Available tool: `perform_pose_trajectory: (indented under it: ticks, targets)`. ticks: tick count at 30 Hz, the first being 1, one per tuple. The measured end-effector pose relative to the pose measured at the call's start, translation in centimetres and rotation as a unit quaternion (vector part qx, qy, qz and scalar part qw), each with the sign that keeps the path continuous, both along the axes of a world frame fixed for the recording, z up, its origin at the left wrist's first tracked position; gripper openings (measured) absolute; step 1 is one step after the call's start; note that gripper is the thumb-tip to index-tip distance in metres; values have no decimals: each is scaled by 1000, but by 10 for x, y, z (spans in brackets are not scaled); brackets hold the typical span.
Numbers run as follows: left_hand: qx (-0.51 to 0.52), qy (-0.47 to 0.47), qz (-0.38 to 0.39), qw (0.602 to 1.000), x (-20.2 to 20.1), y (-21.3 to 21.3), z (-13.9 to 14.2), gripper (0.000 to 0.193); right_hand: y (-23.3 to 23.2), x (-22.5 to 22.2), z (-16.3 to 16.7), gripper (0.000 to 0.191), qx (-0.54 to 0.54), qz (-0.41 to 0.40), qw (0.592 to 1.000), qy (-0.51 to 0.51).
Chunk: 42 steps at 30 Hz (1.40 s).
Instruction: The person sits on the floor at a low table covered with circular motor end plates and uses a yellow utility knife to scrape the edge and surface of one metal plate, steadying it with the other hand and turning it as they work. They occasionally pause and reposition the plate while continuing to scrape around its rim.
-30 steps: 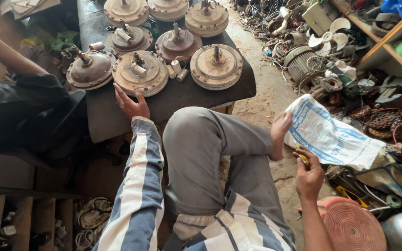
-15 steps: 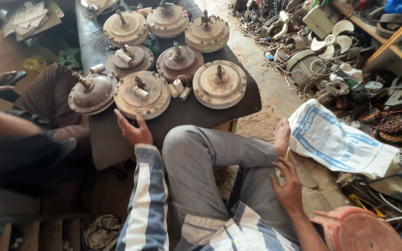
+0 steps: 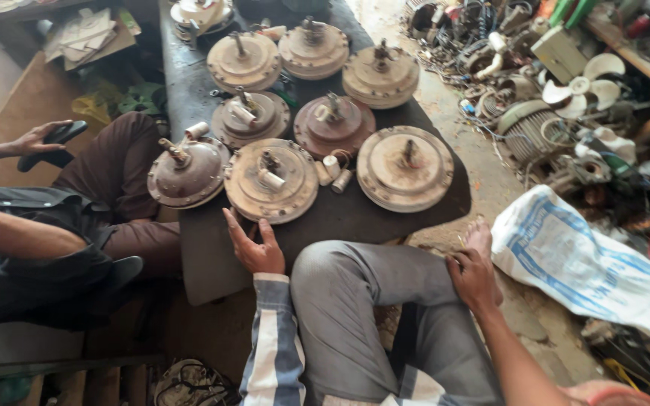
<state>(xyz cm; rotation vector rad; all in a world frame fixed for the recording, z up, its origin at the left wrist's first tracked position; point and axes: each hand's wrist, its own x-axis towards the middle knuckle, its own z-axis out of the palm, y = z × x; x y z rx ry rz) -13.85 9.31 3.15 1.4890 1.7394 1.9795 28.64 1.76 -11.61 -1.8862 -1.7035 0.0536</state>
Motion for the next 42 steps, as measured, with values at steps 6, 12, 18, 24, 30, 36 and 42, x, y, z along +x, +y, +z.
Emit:
perform_pose_trajectory:
  ticks: [6, 12, 18, 24, 30, 36, 42]
  targets:
    - [-10, -45, -21, 999, -2, -1, -6, 78, -12, 7, -17, 30, 10, -16, 998, 55]
    - [1, -172, -11, 985, 5, -8, 6, 73, -25, 6, -23, 27, 33, -16, 996, 76]
    - [8, -168, -89, 982, 66, -46, 42, 58, -20, 5, -11, 27, 12, -19, 997, 71]
    - [-56, -286, -269, 918, 157, -30, 53, 50, -41, -2, 26, 38, 48, 20, 998, 46]
    - [-44, -308, -243, 919, 201, 8, -1, 60, -106, -20, 36, 57, 64, 103, 988, 97]
    - [-92, -368, -202, 903, 206, 14, -37, 71, -150, -37, 41, 59, 11, 142, 986, 90]
    - [-168, -380, -189, 889, 211, 24, -20, 84, -91, -52, 110, 51, 59, 88, 983, 150]
